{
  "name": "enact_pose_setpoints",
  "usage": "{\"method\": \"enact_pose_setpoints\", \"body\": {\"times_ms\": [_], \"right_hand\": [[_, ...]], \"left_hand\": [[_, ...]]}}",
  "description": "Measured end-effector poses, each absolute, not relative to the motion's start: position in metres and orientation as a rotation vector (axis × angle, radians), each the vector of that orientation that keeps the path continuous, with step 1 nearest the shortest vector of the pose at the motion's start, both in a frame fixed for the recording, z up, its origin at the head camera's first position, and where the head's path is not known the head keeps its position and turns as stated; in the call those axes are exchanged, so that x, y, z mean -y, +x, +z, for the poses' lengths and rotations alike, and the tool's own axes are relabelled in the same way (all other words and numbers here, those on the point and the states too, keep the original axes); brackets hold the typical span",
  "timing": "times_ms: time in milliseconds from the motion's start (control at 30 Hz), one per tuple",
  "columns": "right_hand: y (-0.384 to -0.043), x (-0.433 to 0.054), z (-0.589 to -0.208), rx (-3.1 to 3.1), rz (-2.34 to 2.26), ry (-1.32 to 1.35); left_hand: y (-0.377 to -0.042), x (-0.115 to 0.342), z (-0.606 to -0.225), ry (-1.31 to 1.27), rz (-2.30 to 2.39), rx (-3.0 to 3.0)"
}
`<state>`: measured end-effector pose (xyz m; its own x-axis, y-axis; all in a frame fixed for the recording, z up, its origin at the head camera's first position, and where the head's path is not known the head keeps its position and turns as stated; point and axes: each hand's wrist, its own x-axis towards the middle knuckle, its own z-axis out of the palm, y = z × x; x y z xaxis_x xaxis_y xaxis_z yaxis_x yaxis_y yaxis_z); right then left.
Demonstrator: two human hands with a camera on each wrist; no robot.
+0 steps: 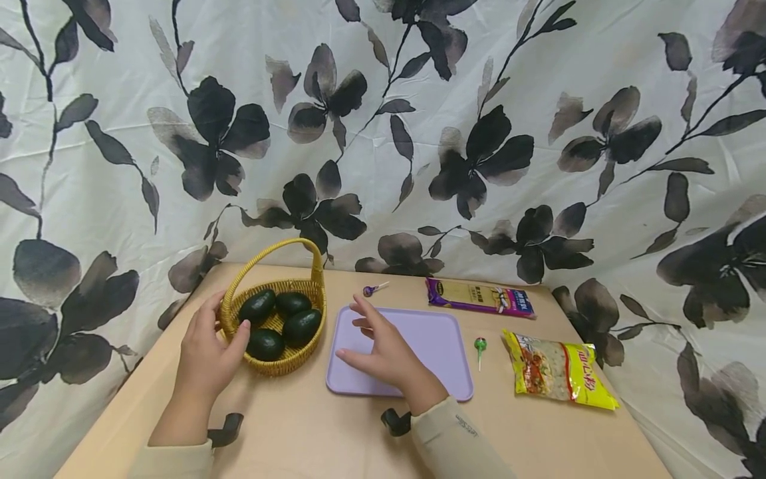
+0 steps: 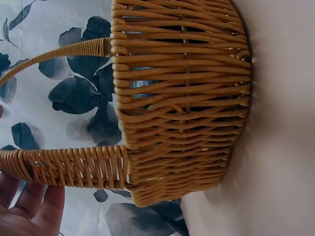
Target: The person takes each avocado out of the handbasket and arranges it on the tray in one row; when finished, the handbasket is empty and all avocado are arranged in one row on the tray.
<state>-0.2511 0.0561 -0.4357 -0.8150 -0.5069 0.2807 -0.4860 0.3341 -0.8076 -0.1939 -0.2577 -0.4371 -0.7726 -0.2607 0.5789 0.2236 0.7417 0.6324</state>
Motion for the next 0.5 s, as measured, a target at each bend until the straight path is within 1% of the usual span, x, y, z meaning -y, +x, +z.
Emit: {"method": "enact_pose_setpoints", "body": {"times_ms": [500], "right_hand": [[-0.276,-0.025,-0.438,-2.428,-1.610,-0.858]], "left_hand": [[-0.190,0.267,-0.457,0.050,-0.923,2.335]]}}
